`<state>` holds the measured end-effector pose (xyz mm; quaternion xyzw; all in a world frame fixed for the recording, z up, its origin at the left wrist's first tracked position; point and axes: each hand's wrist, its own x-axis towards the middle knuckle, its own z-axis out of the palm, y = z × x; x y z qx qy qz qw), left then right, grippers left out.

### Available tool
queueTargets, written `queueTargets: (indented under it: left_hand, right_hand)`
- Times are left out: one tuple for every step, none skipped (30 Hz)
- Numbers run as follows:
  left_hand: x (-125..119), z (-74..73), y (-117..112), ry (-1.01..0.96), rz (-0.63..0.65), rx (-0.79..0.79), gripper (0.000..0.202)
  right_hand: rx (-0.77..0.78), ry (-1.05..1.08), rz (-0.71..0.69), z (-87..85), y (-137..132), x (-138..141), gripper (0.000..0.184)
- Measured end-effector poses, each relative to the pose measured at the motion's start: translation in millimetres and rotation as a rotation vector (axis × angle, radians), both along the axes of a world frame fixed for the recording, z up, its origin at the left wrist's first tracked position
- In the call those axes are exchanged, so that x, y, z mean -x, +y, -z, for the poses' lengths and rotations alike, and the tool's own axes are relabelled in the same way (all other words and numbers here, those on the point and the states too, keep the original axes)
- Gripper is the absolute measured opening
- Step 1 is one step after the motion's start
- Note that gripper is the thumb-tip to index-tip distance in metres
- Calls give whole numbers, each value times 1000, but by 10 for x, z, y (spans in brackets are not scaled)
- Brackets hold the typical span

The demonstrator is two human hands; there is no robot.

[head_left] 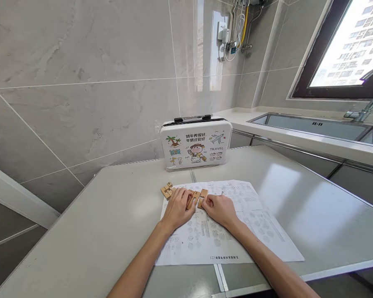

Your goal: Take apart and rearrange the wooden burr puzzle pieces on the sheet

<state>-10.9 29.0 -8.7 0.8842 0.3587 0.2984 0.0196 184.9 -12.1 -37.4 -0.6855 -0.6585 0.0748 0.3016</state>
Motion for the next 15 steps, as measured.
queueTargets:
  left_hand:
    - [0,1,3,-9,1,2,7]
    - [1,4,7,-19,1,6,8]
    - [3,9,12,-26,0,11,10]
    - [4,16,18,-33,-3,16,12]
    - [6,23,24,-38,-8,21,14]
    - [9,31,31,-41,-13,25,16]
    - [12,40,37,-43,-19,28,18]
    - [15,48,42,-45,-25,31,19]
    - [18,57,47,-48,-28,36,20]
    - [21,66,52,-52,-28,42,21]
    - [24,74,56,-56,-26,50,22]
    - [26,82,59,-60,-21,61,23]
    - [29,89,63,-64,-13,73,24]
    - [30,95,66,-67,-5,86,25]
    - [31,100,69,-69,3,97,26]
  right_hand:
    - [-23,3,12,7,4,-9,29]
    - [-51,9,25,18,10,-21,22]
    - [-80,17,37,32,17,-36,16]
    - [-109,27,46,50,26,-52,13]
    - [-140,34,48,72,37,-69,15]
    - [-172,36,38,97,50,-86,20]
    - [-206,32,17,125,64,-101,26]
    - [-238,22,-13,152,78,-115,32]
    - [-261,11,-47,178,91,-125,37]
    - [-273,4,-79,200,103,-132,39]
    - [-271,0,-108,216,111,-135,40]
    - [-263,0,-131,227,116,-135,39]
    - [-253,4,-151,232,118,-133,38]
    - [-245,8,-173,230,116,-128,38]
    - [-240,12,-194,224,112,-122,38]
